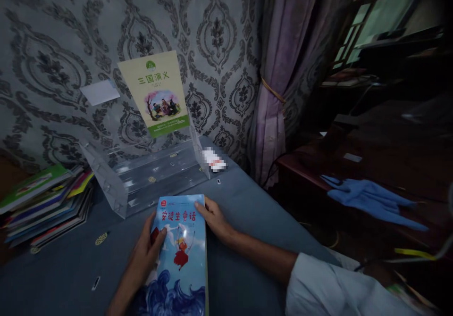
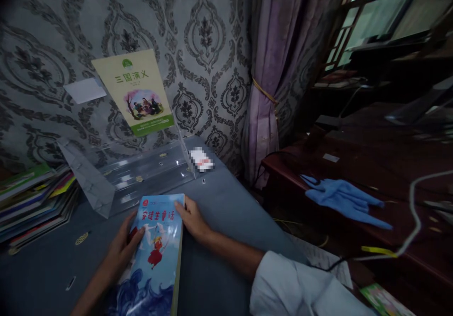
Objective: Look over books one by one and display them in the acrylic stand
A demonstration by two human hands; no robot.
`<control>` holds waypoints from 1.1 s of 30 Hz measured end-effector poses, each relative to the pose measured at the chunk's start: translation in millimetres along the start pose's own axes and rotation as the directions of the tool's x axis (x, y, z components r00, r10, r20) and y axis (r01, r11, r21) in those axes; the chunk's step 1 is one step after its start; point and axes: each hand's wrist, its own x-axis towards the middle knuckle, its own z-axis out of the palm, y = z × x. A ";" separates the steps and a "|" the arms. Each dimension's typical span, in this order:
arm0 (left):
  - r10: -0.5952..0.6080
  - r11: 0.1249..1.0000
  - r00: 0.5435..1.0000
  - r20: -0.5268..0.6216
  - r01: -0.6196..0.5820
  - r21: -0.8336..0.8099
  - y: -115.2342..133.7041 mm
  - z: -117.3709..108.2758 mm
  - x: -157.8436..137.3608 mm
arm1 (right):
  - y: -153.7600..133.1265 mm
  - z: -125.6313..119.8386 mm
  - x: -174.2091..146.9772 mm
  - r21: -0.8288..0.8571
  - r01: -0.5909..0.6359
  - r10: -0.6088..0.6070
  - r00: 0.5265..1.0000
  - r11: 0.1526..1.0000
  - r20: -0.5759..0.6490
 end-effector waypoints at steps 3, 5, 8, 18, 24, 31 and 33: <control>0.036 0.948 0.999 0.008 -0.037 0.316 6.6 -1.3 -4.4 | 4.4 -5.2 3.5 -0.091 0.028 -0.025 0.999 0.995 0.033; 0.018 0.867 1.000 0.024 -0.028 0.498 13.9 0.0 -9.3 | 4.6 -8.2 5.2 -0.134 0.030 -0.022 0.998 0.990 0.060; 0.019 0.691 1.000 0.025 -0.031 0.722 25.5 4.6 -16.1 | 2.9 -10.8 8.4 -0.161 0.029 -0.014 0.996 0.987 0.093; 0.015 0.355 0.996 0.089 -0.089 0.931 40.0 7.8 -20.8 | 4.0 -17.9 18.2 -0.210 -0.024 0.051 0.991 0.977 0.122; 0.256 0.350 0.936 0.242 -0.323 0.880 19.3 7.0 -4.8 | -1.4 -20.0 17.2 -0.118 -0.077 0.095 0.983 0.990 0.158; 0.366 0.382 0.879 0.307 -0.442 0.811 -0.1 15.9 15.2 | 4.9 -27.2 30.3 -0.145 -0.013 0.018 0.999 0.989 0.034; 0.371 0.335 0.868 0.329 -0.456 0.824 8.5 19.8 16.2 | 8.2 -31.6 35.5 -0.162 0.009 -0.016 0.999 0.987 -0.041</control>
